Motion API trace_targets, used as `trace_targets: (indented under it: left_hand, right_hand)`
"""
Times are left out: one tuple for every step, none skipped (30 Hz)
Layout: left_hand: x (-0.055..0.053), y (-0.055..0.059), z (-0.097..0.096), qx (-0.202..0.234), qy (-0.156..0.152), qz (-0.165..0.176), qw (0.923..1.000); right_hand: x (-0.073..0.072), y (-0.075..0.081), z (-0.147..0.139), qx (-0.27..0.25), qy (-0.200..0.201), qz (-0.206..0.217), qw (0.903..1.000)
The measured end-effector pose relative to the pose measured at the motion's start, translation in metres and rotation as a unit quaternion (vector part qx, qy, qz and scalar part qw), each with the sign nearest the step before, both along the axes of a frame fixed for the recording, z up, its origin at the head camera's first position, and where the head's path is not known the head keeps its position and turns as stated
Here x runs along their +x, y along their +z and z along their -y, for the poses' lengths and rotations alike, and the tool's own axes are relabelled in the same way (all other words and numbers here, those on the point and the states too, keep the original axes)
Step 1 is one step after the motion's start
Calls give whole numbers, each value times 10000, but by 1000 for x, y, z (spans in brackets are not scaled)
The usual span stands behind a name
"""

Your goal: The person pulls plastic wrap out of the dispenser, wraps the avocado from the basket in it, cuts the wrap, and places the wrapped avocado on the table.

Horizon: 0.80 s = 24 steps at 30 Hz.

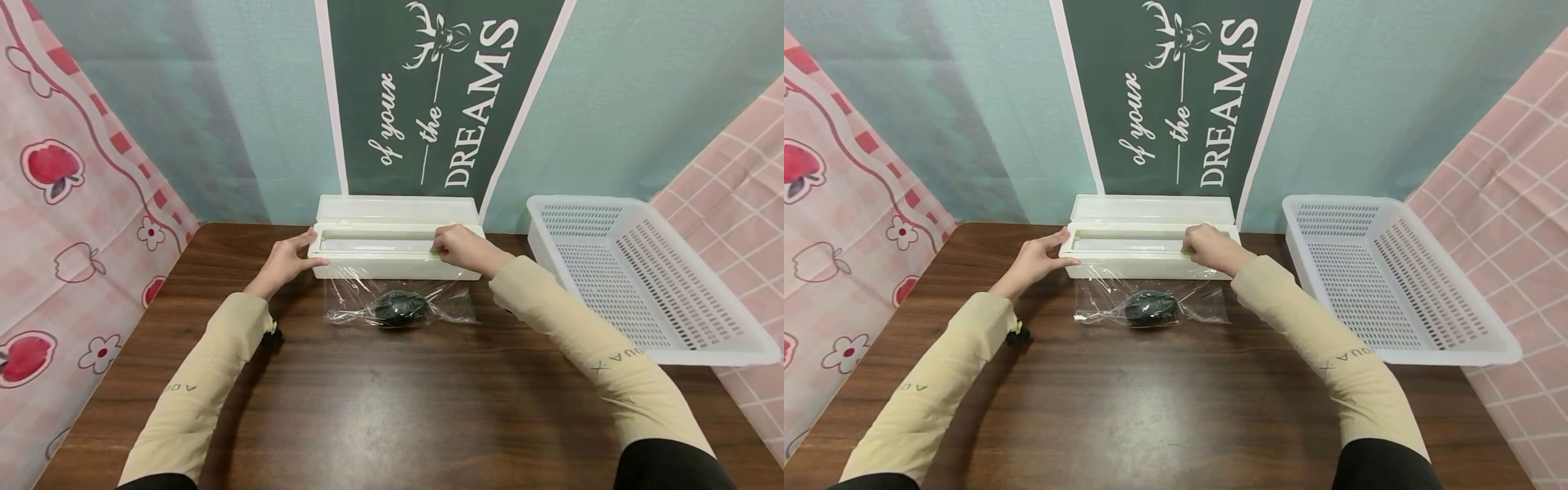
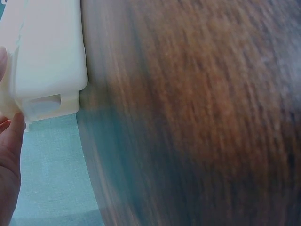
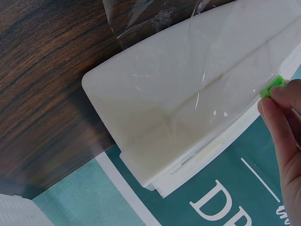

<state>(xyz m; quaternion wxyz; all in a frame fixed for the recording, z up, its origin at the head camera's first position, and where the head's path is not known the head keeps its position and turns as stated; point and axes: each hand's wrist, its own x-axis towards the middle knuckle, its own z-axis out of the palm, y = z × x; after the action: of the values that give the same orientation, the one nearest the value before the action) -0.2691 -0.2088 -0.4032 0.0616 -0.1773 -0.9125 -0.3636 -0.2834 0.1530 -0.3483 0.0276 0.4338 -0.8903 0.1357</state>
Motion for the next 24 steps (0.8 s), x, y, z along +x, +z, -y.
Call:
trace_targets:
  left_hand:
    - [0,0,0,5,-1,2,10000]
    - [0,0,0,14,-4,1,10000]
    - [0,0,0,10,-3,3,10000]
    - [0,0,0,16,-1,22,10000]
    - [0,-1,-1,24,-1,39,10000]
    - [0,-1,-1,20,0,50,10000]
    - [0,-1,-1,25,-2,68,10000]
    - [0,-1,-1,33,-5,81,10000]
    - [0,-1,-1,40,-10,84,10000]
    - [0,0,-1,49,-15,89,9999]
    - [0,-1,-1,54,-19,95,9999]
    - [1,-1,-1,48,-17,85,10000]
    - [1,0,-1,54,-18,73,10000]
    - [1,-1,-1,44,-16,57,10000]
    - [1,-1,0,27,-11,33,10000]
    - [1,0,0,8,-7,14,10000]
    - [1,-1,0,-7,-2,-6,10000]
    - [1,0,0,-19,1,-26,10000]
    - [1,0,0,-32,0,-34,10000]
    - [1,0,0,-46,-1,-30,10000]
    - [1,0,0,-54,1,-31,10000]
    - [1,0,0,-57,2,-29,10000]
    - [1,0,0,-51,5,-24,10000]
    - [1,0,0,-45,8,-19,10000]
  right_hand:
    - [0,-1,-1,5,3,-19,10000]
    - [0,-1,-1,1,13,-45,10000]
    - [0,-1,-2,-1,28,-71,10000]
    - [0,-1,-2,-9,35,-65,10000]
    - [0,-1,-3,-19,45,-68,10000]
    - [1,0,-4,-17,54,-79,10000]
    - [1,0,-4,-11,55,-76,10000]
    - [1,0,-5,-6,57,-72,10000]
    - [1,0,-6,3,68,-75,9999]
    - [1,1,-6,-3,70,-71,10000]
    - [1,1,-7,8,75,-83,9999]
    - [1,1,-8,20,79,-98,9999]
    - [1,1,-8,11,73,-107,9999]
    - [2,1,-9,3,70,-120,9999]
    - [2,1,-9,1,61,-134,9999]
    - [2,1,-10,-7,44,-143,9999]
    - [2,1,-11,-7,37,-158,9999]
    - [2,1,-11,-10,25,-163,9999]
    - [2,1,-12,-23,16,-168,9999]
    - [2,1,-12,-21,1,-172,9999]
    - [2,1,-13,-22,-10,-172,9998]
    - [2,1,-13,-36,-19,-164,9999]
    - [2,1,-14,-43,-24,-158,9999]
    - [2,1,-14,-53,-34,-151,9999]
